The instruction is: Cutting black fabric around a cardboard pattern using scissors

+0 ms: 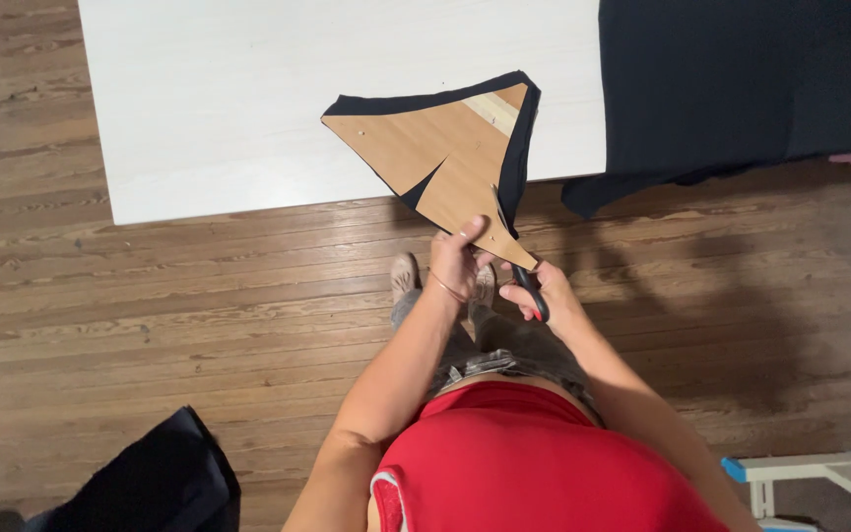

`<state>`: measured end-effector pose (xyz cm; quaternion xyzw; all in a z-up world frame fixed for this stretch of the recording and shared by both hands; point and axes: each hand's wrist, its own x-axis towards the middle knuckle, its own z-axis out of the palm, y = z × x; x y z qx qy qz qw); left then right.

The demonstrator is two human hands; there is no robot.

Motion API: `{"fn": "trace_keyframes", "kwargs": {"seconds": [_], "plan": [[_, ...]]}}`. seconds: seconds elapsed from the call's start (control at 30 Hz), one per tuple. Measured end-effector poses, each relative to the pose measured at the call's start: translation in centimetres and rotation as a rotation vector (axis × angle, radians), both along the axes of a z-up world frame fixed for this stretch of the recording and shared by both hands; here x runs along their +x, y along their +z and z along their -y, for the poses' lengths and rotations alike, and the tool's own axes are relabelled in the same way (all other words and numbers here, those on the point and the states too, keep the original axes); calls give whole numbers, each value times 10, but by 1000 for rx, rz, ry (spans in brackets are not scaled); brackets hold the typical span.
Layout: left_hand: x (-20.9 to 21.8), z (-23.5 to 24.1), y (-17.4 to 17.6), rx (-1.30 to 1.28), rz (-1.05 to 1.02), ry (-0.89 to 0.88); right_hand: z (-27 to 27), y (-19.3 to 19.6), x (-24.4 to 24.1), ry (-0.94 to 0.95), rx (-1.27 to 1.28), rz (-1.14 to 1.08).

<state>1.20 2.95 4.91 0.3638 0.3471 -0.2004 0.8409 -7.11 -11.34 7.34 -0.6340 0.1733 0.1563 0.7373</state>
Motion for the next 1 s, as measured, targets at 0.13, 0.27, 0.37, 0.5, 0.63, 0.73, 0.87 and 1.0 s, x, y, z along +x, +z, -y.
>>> {"fn": "trace_keyframes", "kwargs": {"seconds": [0.13,0.27,0.37,0.5,0.63,0.73,0.87,1.0], "plan": [[15,-5,31,-61,-16,36,-7,-3,-3,-44,24,17],[24,-1,-14,118,-30,-5,-25,30,11,-77,-36,21],[18,0,-15,182,-73,-10,-30,5,5,-110,-90,-24],[21,-4,-14,206,-61,-36,-44,0,9,-190,-116,-26],[20,-7,-26,212,-62,-72,-60,44,16,-212,-185,-40],[19,-8,-19,202,-70,-57,-72,54,15,-226,-228,-72],[20,-9,-24,206,-95,-72,-74,26,8,-269,-203,-78],[22,-10,-7,227,-114,-101,-76,24,18,-298,-197,-67]]}}
